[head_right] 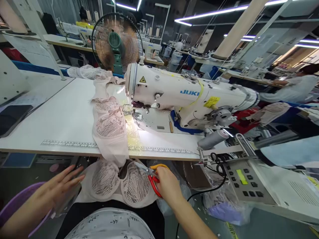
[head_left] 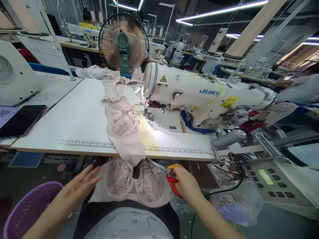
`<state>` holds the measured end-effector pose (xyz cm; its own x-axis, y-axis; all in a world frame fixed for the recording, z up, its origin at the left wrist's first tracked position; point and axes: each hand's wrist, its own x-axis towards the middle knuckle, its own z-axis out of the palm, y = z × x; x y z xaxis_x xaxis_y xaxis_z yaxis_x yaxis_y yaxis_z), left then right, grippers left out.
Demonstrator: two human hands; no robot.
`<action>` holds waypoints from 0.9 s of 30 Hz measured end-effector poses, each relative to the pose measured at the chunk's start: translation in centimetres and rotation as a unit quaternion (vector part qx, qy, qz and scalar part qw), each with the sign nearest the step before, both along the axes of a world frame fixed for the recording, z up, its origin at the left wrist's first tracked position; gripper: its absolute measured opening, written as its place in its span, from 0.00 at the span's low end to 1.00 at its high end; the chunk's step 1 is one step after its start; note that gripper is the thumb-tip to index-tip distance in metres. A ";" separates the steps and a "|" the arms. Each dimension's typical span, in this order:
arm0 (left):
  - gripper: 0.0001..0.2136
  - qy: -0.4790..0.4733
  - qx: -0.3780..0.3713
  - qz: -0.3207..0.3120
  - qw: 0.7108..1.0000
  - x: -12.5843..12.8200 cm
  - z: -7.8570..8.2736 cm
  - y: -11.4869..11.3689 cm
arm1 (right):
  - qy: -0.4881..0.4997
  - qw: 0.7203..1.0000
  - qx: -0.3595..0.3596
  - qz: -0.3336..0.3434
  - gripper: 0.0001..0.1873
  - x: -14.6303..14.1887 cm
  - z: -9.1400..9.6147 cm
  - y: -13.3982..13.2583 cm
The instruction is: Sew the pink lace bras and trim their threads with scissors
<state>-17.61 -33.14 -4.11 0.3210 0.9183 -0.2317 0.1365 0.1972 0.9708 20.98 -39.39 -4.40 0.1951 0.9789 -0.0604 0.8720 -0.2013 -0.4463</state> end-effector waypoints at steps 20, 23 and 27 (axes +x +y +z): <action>0.40 0.462 0.471 -0.265 0.703 5.0 5.2 10.1 | 0.166 0.979 0.022 0.113 0.11 -8.0 7.1 11.3; 0.47 0.436 0.528 -0.246 0.686 4.0 5.0 9.3 | 0.428 0.882 -0.033 0.196 0.19 -6.9 6.8 6.2; 0.25 0.418 0.530 -0.190 0.713 4.4 3.2 9.5 | 0.439 0.872 -0.015 0.217 0.18 -5.5 6.0 0.0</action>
<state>-13.20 -23.59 -0.93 0.7494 0.6036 0.2721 0.6036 -0.7917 0.0939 15.48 -39.38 1.62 -0.3274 0.9445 -0.0263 0.1937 0.0398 -0.9803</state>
